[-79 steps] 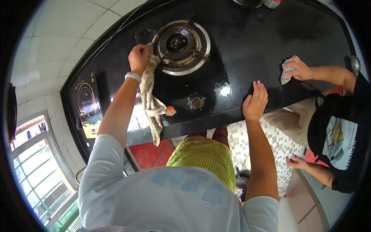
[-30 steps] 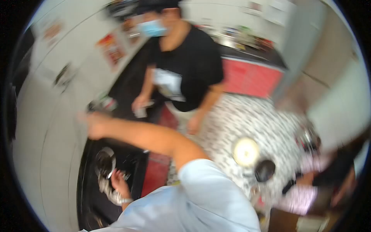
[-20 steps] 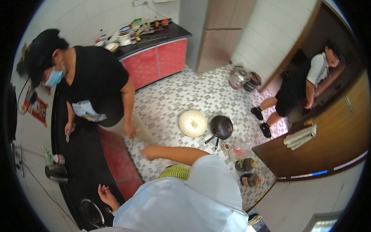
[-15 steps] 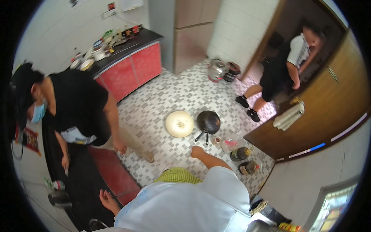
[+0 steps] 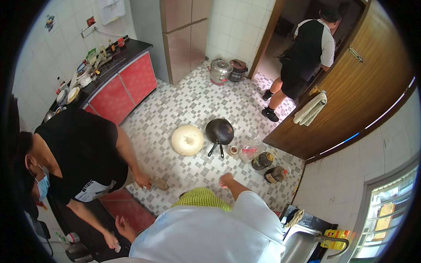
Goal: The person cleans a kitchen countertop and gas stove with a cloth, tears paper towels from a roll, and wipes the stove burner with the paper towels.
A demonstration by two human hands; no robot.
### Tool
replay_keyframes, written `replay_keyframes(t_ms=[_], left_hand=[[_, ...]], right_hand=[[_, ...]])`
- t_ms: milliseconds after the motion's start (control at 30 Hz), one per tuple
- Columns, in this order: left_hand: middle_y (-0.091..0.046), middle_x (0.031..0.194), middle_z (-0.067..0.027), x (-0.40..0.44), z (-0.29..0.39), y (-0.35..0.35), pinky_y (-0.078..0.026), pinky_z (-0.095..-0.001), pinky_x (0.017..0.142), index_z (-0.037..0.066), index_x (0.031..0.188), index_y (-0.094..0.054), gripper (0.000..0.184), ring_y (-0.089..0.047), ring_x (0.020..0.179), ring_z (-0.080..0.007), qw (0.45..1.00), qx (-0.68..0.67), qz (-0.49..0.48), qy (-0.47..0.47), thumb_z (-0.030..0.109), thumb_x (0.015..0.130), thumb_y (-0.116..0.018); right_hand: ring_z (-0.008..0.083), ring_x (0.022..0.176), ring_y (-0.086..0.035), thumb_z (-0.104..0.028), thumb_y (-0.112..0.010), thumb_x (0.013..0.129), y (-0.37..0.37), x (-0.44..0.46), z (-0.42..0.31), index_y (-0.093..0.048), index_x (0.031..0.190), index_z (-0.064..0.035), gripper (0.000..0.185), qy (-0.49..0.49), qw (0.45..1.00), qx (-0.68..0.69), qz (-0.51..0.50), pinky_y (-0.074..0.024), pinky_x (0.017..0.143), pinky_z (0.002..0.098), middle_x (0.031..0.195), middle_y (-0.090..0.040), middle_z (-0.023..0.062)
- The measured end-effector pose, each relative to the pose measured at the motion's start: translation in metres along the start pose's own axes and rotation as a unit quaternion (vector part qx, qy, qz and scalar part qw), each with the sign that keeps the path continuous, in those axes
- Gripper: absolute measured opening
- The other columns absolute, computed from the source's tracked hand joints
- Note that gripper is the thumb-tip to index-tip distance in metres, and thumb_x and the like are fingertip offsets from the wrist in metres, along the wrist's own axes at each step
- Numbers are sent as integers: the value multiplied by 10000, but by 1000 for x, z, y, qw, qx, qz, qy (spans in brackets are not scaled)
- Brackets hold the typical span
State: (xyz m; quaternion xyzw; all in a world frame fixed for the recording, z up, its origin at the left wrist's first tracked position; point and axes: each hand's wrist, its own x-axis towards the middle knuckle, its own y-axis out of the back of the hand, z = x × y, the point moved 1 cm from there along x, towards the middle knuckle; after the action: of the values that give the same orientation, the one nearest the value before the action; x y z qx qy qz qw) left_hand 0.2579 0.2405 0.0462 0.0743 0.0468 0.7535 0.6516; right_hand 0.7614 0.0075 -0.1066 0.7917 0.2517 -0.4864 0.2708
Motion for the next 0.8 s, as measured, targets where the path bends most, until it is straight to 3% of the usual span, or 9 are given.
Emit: replay_keyframes(t_ms=[300,433,533,567,600,633,667,700,800], left_hand=[[-582,1039,-115,-34,0,17,-451,-291,832,-23,1211,-498,322,-554,934,-169,998,20,66,11,26,893,-513],[-601,1015,-97,-56,12,32,-453,-279,823,-28,1190,-506,301,-572,907,-160,991,35,123,31,22,893,-509],[-613,1002,-105,-70,10,44,-456,-262,816,-29,1188,-505,301,-575,886,-150,983,18,176,48,15,891,-506],[-614,1001,-109,-80,5,53,-456,-259,816,-27,1188,-507,301,-575,888,-149,982,18,181,45,13,890,-507],[-615,997,-109,-84,3,56,-456,-257,813,-23,1184,-514,299,-576,887,-150,980,18,196,40,9,886,-508],[-616,992,-108,-91,4,58,-457,-254,810,-19,1179,-521,297,-577,887,-151,976,20,215,36,4,883,-510],[-617,993,-108,-98,10,58,-457,-252,809,-18,1172,-530,295,-578,885,-149,970,23,237,52,-3,878,-512],[-618,993,-107,-99,17,57,-458,-251,808,-18,1165,-538,293,-579,884,-148,962,24,264,66,-11,873,-515],[-621,985,-98,-116,45,58,-472,-235,787,-22,1152,-546,285,-584,878,-125,942,65,319,81,-18,868,-523]], right_hand=[[179,492,-555,-200,-512,872,-64,5,-76,-556,878,-62,145,78,980,-113,-145,-464,437,320,692,-608,86],[197,480,-569,-180,-461,898,-67,149,-46,-541,784,-39,199,346,740,-541,-201,-464,410,346,664,-598,101],[201,499,-576,-162,-454,901,-83,86,-71,-532,768,-38,198,203,780,-564,-179,-471,420,350,688,-603,85],[198,553,-600,-160,-441,903,-70,148,-58,-541,772,-42,202,9,944,-226,-239,-491,459,338,727,-618,90],[157,511,-594,-97,-539,793,-82,195,-48,-625,631,-104,184,256,759,-569,-189,-411,369,312,642,-629,35],[175,543,-613,-98,-530,809,-99,57,-88,-619,676,-76,162,75,929,-336,-137,-426,378,320,680,-643,66],[193,579,-629,-81,-512,852,-97,173,-67,-597,736,-38,150,332,699,-598,-209,-455,391,337,715,-647,111],[200,623,-639,-80,-522,867,-118,58,-104,-585,831,-11,100,76,901,-383,-188,-484,416,339,740,-646,131],[202,568,-606,-67,-504,844,-151,28,-122,-564,836,-34,69,92,907,-352,-212,-495,449,338,753,-630,120]])
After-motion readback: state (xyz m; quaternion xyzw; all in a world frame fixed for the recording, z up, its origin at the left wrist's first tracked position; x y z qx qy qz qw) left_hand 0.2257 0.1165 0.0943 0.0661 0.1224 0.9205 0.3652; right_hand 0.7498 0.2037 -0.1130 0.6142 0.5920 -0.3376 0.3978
